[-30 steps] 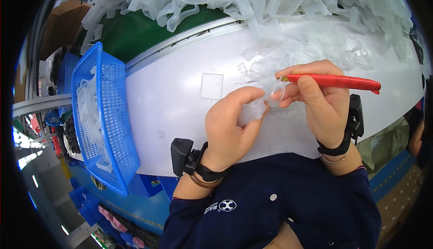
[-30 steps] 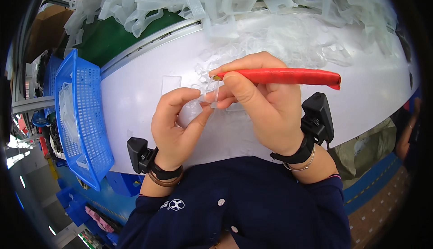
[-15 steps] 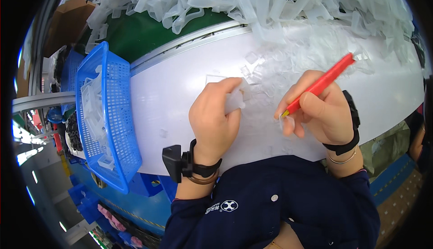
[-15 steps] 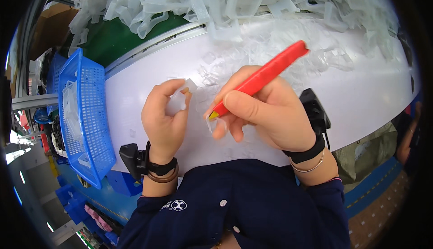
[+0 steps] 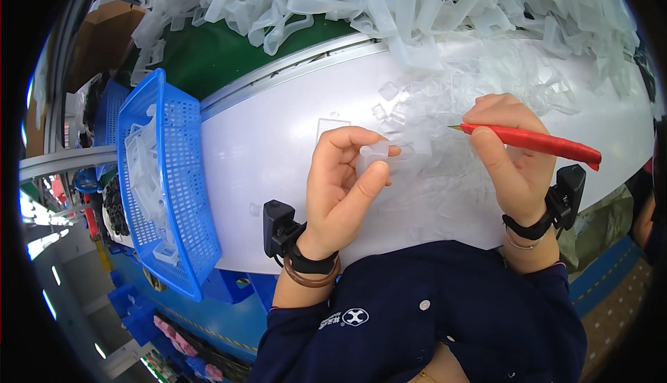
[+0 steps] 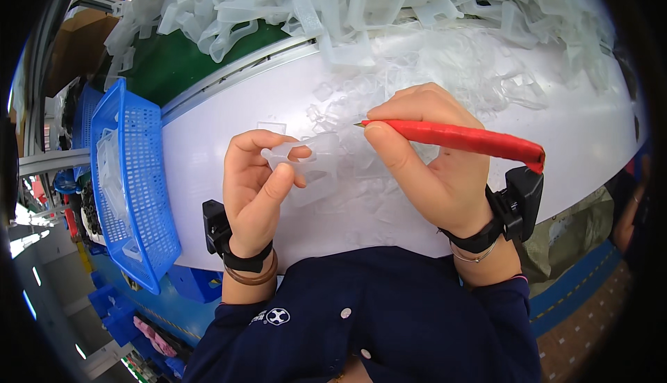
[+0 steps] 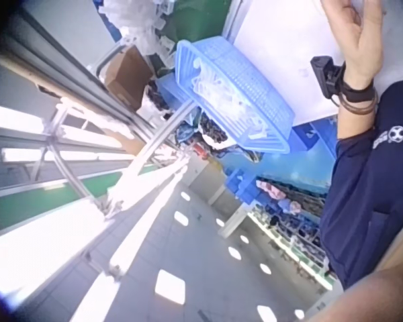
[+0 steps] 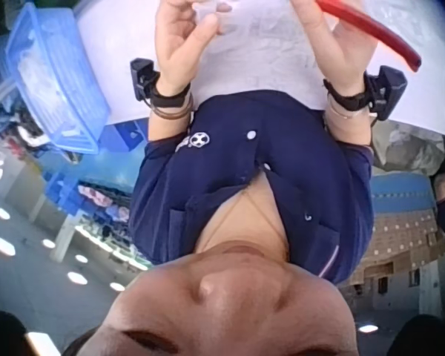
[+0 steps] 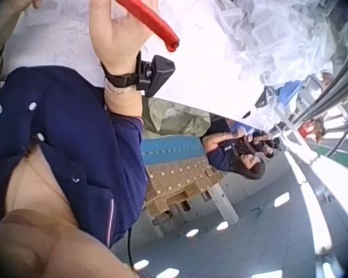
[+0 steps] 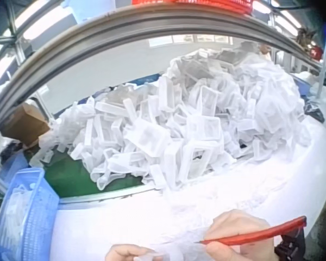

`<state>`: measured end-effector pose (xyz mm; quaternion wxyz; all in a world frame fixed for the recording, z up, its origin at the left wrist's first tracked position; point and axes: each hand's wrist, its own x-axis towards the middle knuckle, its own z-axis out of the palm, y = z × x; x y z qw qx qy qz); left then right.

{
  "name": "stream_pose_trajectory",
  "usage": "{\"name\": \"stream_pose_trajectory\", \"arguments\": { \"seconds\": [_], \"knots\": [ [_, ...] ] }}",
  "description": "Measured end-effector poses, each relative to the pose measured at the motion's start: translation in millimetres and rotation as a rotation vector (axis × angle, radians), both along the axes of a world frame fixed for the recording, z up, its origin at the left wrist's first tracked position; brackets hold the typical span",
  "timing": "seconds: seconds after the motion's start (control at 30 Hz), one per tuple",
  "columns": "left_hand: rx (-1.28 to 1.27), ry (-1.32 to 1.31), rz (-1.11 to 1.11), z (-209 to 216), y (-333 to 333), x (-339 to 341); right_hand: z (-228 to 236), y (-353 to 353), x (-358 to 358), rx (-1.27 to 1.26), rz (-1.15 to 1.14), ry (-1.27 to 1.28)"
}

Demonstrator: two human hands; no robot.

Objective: Trimming excess material from molded plastic components using a hand tool.

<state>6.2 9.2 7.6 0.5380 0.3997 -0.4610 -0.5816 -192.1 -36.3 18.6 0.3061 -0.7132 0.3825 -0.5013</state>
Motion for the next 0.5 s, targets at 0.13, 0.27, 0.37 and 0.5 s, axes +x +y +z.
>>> {"name": "stream_pose_trajectory", "arguments": {
  "seconds": [0.13, 0.27, 0.37, 0.5],
  "knots": [
    [0.001, -0.168, 0.017, -2.2, 3.2, -3.3, 6.0, 6.6, 6.3, 0.043, 0.102, -0.154],
    [-0.061, -0.373, 0.055, -0.4, 6.1, -10.9, -0.1, 12.3, 16.3, 0.110, 0.229, -0.158],
    [-0.127, -0.411, 0.069, -1.0, 5.9, -11.9, -1.3, 11.2, 16.7, 0.085, 0.223, -0.111],
    [-0.273, -0.463, 0.074, -4.7, 1.6, -10.2, -3.5, 10.2, 17.9, 0.055, 0.204, -0.103]
  ]
}}
